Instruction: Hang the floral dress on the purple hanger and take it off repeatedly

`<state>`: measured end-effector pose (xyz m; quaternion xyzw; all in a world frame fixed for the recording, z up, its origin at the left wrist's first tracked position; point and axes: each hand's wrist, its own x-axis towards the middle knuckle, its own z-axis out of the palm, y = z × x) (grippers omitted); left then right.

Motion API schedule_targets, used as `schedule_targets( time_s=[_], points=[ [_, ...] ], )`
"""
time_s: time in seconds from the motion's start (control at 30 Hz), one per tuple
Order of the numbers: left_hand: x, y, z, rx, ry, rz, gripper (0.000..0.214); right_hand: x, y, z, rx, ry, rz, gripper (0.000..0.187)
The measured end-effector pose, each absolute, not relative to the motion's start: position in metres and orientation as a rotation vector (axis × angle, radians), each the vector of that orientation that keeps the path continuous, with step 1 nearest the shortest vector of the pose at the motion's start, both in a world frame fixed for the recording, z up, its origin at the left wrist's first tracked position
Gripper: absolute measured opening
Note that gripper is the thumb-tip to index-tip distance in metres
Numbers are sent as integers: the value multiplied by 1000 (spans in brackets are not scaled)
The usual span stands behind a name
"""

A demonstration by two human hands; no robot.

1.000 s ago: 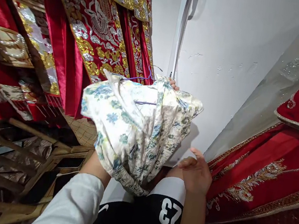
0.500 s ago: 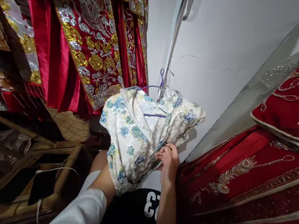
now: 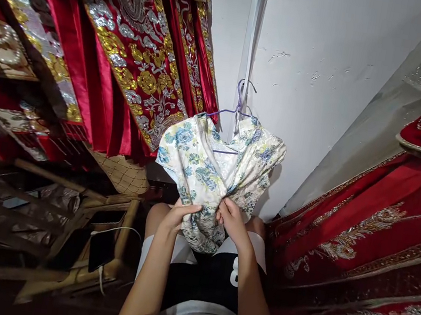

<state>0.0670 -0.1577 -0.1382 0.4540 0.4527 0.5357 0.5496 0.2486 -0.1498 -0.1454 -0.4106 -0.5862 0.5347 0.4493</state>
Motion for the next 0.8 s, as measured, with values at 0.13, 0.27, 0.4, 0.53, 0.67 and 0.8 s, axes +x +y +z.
schedule_targets(
  time_s=[0.13,0.27,0.4,0.53,0.67,0.8],
  points=[
    [71,-161,-126,1006,1030,1241,69,248,-155,-139,-988,-1379,1305,36],
    [51,-149,-135,1059,1314,1510,44,266,-152,-138,-1043,-1305,1176,34],
    [52,-141,-159,991,1764,2071,24,275,-144,-144,-1126,-1206,1182,32],
    [91,-144,-178,1483,1411,1529,24,263,-145,-150,-1108,-1275,1310,29],
    [116,-145,-182,1547,1025,1182,19,260,-153,-149,-1106,-1421,1423,28],
    [115,-144,-179,1581,1020,1195,10,270,-141,-132,-1093,-1453,1464,25]
  ],
)
